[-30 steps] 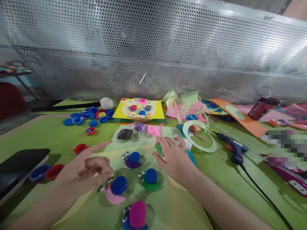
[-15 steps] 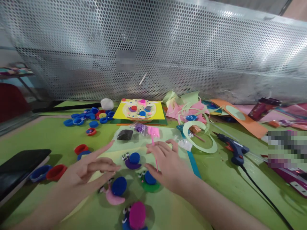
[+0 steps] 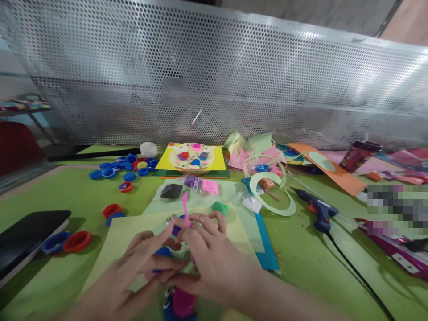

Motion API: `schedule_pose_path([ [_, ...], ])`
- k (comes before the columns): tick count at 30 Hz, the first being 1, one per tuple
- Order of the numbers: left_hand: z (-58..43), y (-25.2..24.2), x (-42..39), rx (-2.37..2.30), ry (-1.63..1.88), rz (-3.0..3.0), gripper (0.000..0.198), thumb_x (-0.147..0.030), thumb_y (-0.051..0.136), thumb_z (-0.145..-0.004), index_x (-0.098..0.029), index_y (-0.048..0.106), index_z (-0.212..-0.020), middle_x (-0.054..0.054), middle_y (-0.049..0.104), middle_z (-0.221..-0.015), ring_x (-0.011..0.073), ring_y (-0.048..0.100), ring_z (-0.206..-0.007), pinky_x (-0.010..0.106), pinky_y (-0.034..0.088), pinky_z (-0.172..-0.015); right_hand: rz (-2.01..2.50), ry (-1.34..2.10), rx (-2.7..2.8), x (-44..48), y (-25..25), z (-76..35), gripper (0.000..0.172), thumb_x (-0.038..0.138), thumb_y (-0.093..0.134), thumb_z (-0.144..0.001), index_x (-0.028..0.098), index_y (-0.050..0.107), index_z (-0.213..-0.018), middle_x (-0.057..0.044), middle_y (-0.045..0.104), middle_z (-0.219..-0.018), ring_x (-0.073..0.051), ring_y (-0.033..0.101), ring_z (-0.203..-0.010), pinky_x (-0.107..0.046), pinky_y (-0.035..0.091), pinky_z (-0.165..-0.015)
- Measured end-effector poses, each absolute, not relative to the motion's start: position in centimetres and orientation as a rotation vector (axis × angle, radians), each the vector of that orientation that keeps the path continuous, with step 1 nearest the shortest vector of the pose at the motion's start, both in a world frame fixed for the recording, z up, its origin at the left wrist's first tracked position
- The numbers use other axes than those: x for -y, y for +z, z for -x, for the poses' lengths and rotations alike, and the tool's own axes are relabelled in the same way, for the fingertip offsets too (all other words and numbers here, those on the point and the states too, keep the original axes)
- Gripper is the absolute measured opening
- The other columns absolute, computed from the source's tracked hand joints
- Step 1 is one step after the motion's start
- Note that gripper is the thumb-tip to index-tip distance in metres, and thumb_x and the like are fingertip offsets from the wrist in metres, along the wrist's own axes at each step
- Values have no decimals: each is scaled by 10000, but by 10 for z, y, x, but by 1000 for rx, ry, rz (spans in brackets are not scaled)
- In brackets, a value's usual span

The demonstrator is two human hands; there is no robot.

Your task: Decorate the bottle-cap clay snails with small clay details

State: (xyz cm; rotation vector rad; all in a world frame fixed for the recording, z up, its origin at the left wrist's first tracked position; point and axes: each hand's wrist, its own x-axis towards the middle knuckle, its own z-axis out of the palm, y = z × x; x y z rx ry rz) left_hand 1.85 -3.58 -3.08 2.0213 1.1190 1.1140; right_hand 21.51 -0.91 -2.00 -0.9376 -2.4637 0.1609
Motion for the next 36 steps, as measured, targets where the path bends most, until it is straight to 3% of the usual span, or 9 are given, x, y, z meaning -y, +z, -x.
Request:
schedule_pose_path([
  [7, -10, -30, 39, -954, 959, -2845, 924, -11, 541, -786, -327, 25, -1485, -22, 744, -1060, 193, 685, -987, 309, 318, -1019, 934, 188, 2499, 8, -17, -218, 358, 374, 607, -833, 206, 474, -1120, -142, 578, -1326, -296, 474, -1246, -545, 251, -1033],
  [9, -12, -30, 40, -961, 1010, -2954, 850, 8, 538, -775, -281, 155, -1478, -11, 745, -1060, 188, 681, -998, 314, 285, -1045, 940, 200, 2482, 8, -17, -219, 333, 284, 580, -824, 214, 465, -1129, -133, 564, -1343, -283, 463, -1254, -540, 221, -1043],
  [13, -25, -25, 44, -1038, 1118, -3177, 264, -127, 401, -943, -149, 552, -1159, 7, 774, -941, 149, 693, -918, 294, 386, -948, 922, 260, 2474, 10, -18, -219, 426, 239, 564, -770, 219, 445, -1178, -111, 529, -1382, -276, 430, -1277, -527, 181, -1059],
  [15, -31, -22, 46, -1059, 1095, -3268, 296, -209, 293, -995, -135, 567, -1081, 19, 778, -874, 155, 695, -888, 302, 444, -858, 911, 303, 2474, 12, -18, -218, 474, 247, 570, -757, 220, 434, -1210, -101, 518, -1394, -269, 412, -1292, -512, 160, -1075],
  [18, -31, -21, 47, -1013, 1019, -3308, 332, -232, 286, -1000, -102, 460, -1251, 37, 779, -869, 178, 694, -907, 337, 482, -833, 949, 380, 2457, 13, -16, -217, 489, 256, 589, -733, 231, 457, -1203, -79, 539, -1373, -264, 405, -1296, -489, 137, -1096],
  [20, -26, -22, 45, -970, 929, -3286, 466, -212, 348, -985, -81, 243, -1419, 37, 772, -947, 173, 686, -955, 345, 476, -898, 996, 415, 2429, 12, -13, -218, 521, 266, 607, -704, 238, 468, -1206, -77, 560, -1347, -272, 416, -1284, -491, 148, -1095],
  [23, -22, -24, 42, -971, 783, -3205, 664, -186, 377, -966, -80, -41, -1471, 47, 748, -1052, 166, 666, -1026, 351, 429, -1002, 1020, 438, 2391, 11, -10, -220, 629, 262, 618, -685, 256, 425, -1284, -77, 559, -1342, -281, 429, -1269, -508, 162, -1087],
  [31, -36, -16, 43, -986, 870, -2743, 877, -173, 515, -852, -255, -90, -1483, -5, 763, -1009, 193, 683, -1016, 376, 374, -1076, 1031, 440, 2358, 9, -4, -223, 803, 217, 678, -632, 237, 359, -1369, -89, 572, -1303, -314, 435, -1247, -526, 155, -1073],
  [36, -32, -20, 46, -1101, 801, -2600, 938, -132, 514, -828, -297, -160, -1459, 3, 739, -1086, 221, 613, -1147, 421, 385, -1058, 1036, 423, 2405, 7, -4, -226, 755, 209, 691, -610, 221, 392, -1303, -92, 549, -1343, -324, 432, -1238, -509, 193, -1035],
])
